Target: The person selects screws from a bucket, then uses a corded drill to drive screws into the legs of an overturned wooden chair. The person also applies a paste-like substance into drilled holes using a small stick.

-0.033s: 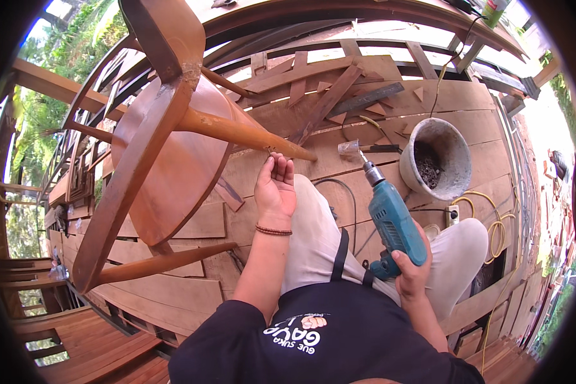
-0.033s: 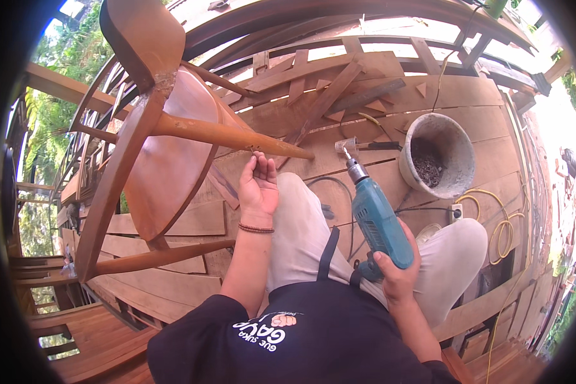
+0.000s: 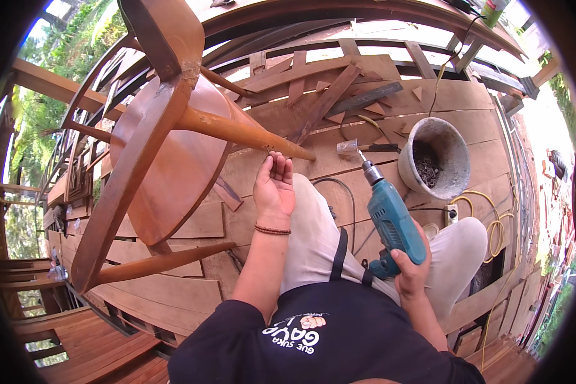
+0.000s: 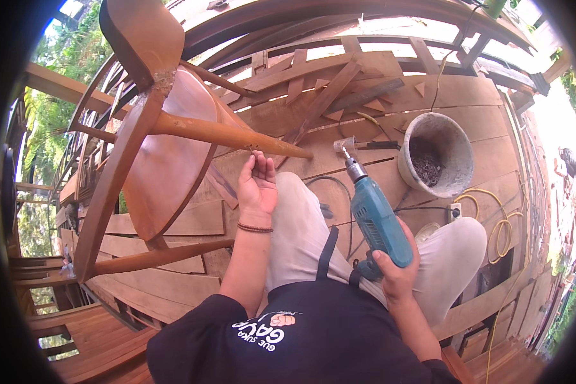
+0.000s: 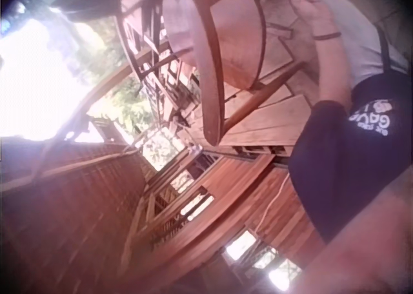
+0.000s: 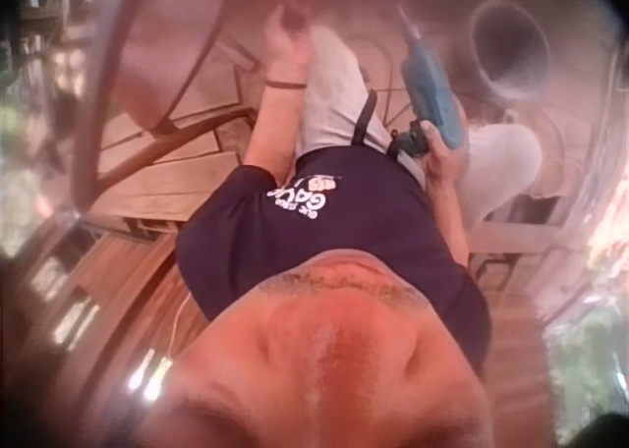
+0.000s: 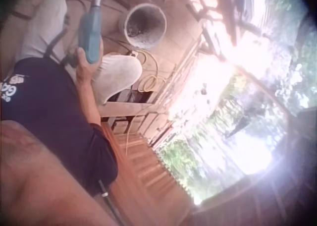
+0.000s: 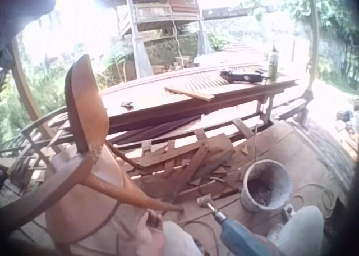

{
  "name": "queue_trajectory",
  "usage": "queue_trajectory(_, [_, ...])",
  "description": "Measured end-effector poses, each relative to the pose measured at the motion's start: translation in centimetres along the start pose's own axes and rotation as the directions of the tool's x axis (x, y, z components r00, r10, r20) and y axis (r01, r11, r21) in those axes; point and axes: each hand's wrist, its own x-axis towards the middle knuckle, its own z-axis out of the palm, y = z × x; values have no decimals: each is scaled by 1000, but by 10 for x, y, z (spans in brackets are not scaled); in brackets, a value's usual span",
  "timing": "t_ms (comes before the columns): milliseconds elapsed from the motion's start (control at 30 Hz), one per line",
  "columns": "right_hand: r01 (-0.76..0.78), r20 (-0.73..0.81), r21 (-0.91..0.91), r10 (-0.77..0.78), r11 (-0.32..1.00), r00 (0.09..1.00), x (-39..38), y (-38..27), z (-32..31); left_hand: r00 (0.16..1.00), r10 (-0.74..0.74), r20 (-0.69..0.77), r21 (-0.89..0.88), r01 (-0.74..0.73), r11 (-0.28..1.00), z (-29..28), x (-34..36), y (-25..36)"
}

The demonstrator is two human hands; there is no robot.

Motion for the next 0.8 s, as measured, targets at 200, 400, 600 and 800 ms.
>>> queue_trajectory(200, [18,16,2,-18,1000,1000,-3,5,-6,998,-44,33,-143,48,989,5,-2,-8])
queue_trajectory(400, [23,6,26,-23,999,1000,-5,3,0,998,-43,40,-83,47,995,5,-2,-1])
queue_trajectory(600, [-29,33,40,28,999,999,-3,5,-7,999,-2,45,-65,4,998,5,8,-1])
queue_trajectory(800, [-6,26,56,5,998,1000,-7,-2,-10,996,-3,89,-129,15,992,15,17,-1])
